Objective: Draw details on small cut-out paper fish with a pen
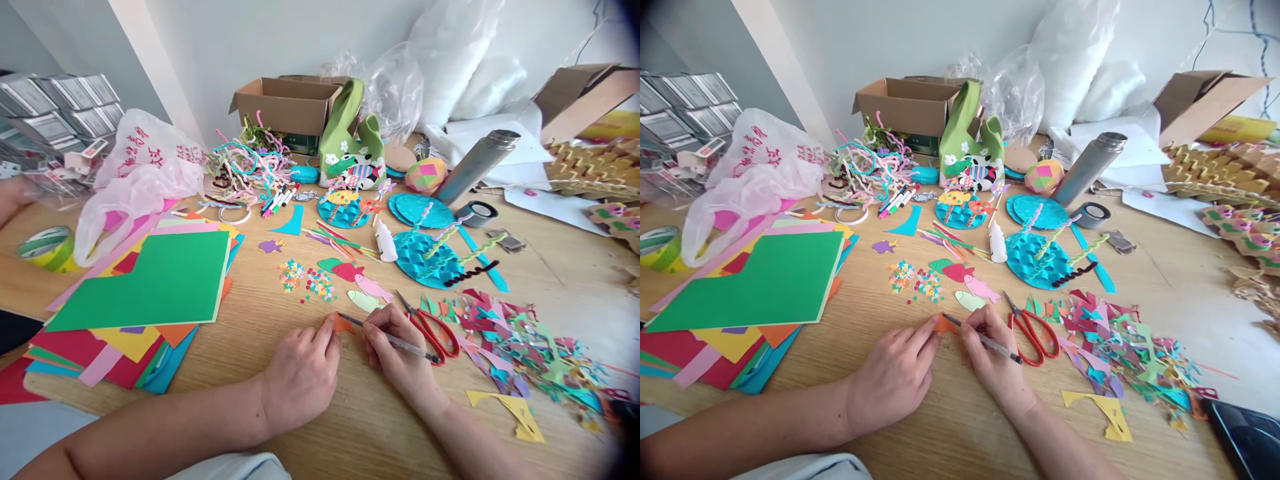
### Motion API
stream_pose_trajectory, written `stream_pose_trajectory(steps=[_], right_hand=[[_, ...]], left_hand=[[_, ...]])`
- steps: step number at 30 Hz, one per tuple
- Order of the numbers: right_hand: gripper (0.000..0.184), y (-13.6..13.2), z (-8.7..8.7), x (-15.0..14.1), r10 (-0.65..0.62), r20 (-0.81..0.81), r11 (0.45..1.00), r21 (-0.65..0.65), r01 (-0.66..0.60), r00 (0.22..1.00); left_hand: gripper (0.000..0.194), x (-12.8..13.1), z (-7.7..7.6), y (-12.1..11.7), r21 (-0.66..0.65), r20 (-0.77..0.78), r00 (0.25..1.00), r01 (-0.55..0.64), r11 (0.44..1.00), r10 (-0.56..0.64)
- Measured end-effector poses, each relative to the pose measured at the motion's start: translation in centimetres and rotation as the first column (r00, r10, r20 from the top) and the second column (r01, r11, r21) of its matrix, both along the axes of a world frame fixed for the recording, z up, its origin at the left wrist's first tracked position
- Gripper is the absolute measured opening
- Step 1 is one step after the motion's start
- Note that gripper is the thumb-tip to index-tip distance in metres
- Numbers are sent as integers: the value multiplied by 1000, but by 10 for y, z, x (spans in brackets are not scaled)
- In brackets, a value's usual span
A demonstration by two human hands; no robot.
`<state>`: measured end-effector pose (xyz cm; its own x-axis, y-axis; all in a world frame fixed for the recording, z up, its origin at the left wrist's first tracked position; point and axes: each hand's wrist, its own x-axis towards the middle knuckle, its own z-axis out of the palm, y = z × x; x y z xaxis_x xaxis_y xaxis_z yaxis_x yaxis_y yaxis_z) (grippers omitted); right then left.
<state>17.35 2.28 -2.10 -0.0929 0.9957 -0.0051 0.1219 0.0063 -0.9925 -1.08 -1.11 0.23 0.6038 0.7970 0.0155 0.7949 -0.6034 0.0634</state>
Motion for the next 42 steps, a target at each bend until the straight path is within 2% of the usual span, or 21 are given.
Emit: stream_pose_trajectory(steps=[14,28,42], right_hand=[[25,0,1,-1,31,24,999,-21,-31,999],[24,1,-2,0,22,32,999,-25,-21,999],[28,0,-3,0,52,24,998,-34,-51,998]], left_hand=[[40,0,4,2,-55,28,999,-37,998,38],[37,-1,2,3,13,65,998,-9,1000,8],[39,0,1,1,-24,58,998,-25,999,27]])
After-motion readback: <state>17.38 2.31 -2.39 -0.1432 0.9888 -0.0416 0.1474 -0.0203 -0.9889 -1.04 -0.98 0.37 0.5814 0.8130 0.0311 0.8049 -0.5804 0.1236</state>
